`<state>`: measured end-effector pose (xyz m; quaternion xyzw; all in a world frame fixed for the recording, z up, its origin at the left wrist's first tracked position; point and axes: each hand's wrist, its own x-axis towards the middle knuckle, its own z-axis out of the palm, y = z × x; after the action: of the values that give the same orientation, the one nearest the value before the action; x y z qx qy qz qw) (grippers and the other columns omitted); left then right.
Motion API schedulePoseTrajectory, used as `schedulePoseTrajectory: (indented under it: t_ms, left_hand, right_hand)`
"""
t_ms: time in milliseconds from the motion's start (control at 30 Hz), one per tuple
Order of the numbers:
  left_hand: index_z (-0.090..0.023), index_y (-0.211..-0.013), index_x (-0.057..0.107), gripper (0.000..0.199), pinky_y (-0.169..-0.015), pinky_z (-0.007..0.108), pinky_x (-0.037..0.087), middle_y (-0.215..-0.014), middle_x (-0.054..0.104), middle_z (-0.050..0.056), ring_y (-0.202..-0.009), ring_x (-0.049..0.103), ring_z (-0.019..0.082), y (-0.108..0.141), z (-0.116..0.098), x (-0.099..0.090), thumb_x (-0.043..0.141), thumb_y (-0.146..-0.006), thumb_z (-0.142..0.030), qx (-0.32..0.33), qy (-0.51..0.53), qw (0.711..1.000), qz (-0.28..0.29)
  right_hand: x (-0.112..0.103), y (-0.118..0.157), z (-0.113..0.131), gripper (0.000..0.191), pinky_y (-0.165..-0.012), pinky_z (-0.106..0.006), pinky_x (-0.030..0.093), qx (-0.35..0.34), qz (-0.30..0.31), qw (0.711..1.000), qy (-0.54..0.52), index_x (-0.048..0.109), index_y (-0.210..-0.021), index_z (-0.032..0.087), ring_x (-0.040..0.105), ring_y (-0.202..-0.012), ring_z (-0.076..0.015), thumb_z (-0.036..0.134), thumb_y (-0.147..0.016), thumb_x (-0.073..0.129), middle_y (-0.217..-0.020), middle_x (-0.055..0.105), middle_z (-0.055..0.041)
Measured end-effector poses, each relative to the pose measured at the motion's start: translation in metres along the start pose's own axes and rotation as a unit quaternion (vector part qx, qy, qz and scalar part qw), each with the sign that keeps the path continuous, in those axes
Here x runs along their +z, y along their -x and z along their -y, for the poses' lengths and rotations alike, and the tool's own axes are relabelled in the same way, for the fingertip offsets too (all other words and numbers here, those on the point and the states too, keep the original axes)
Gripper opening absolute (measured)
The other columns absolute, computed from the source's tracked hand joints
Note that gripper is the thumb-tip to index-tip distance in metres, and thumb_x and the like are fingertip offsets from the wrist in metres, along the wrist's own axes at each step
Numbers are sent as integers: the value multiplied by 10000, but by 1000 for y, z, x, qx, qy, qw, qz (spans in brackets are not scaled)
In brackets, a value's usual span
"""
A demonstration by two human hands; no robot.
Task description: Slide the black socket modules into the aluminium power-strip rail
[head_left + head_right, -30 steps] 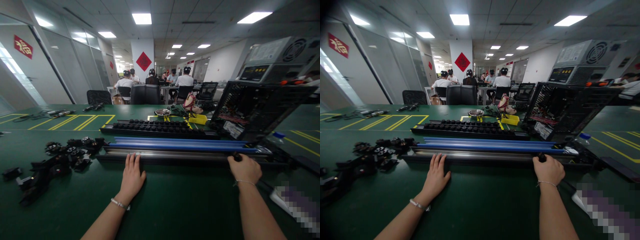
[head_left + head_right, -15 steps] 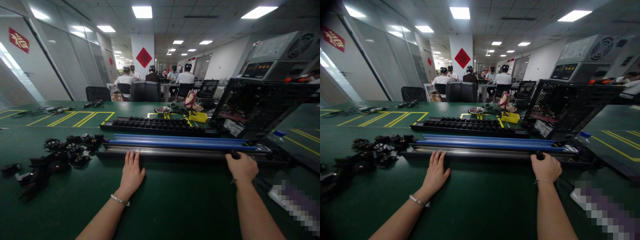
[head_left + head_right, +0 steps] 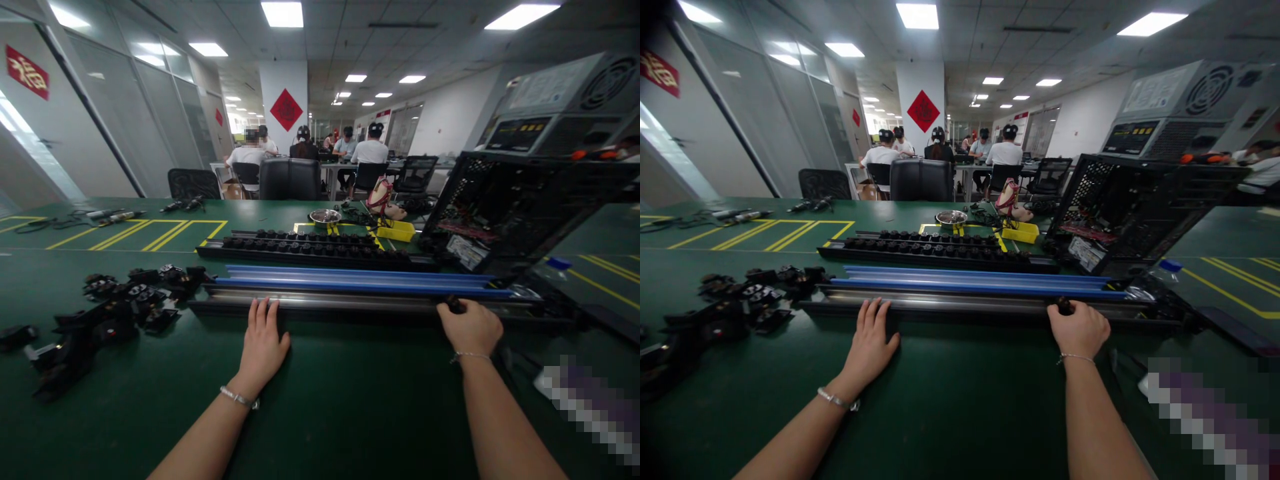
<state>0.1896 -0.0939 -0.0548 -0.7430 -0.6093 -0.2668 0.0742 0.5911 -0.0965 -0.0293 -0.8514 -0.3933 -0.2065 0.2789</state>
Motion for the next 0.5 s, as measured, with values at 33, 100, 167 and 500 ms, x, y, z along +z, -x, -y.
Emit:
schedulePoseTrajectory:
  t_ms: [33, 100, 167, 500]
  left_hand:
    - [-121, -1307, 332, 596, -1034, 514, 318, -1384, 324, 167, -1348, 125, 324, 0, 0, 0, 508, -756, -264, 1, 0, 1000, 0]
    - [-129, -1308, 330, 599, -1035, 518, 314, -1382, 328, 163, -1347, 133, 322, 0, 0, 0, 511, -753, -264, 2, 2, 1000, -3]
    - [-137, -1310, 327, 603, -1036, 519, 312, -1382, 329, 160, -1347, 136, 319, 0, 0, -1, 513, -751, -264, 1, 5, 1000, -4]
    - [-134, -1303, 344, 594, -1038, 519, 312, -1383, 333, 160, -1348, 130, 321, -1, -1, -2, 512, -747, -260, -7, 16, 1000, 0]
  right_hand:
    - [0, 1, 1, 330, -781, -352, 368, -1, -1, 1000, -2, 627, -795, 169, 518, -740, -232, 442, -671, 491, -705, 578, -67]
    - [1, 1, 2, 320, -786, -352, 363, -3, -3, 1000, -7, 620, -784, 175, 515, -736, -230, 444, -667, 492, -695, 573, -60]
    - [1, 2, 3, 307, -794, -355, 357, -6, -4, 1000, -13, 613, -774, 177, 515, -740, -230, 438, -662, 495, -693, 572, -56]
    - [-3, 9, 18, 258, -792, -362, 339, -55, 9, 998, -22, 583, -747, 165, 504, -723, -219, 390, -656, 495, -686, 557, -52]
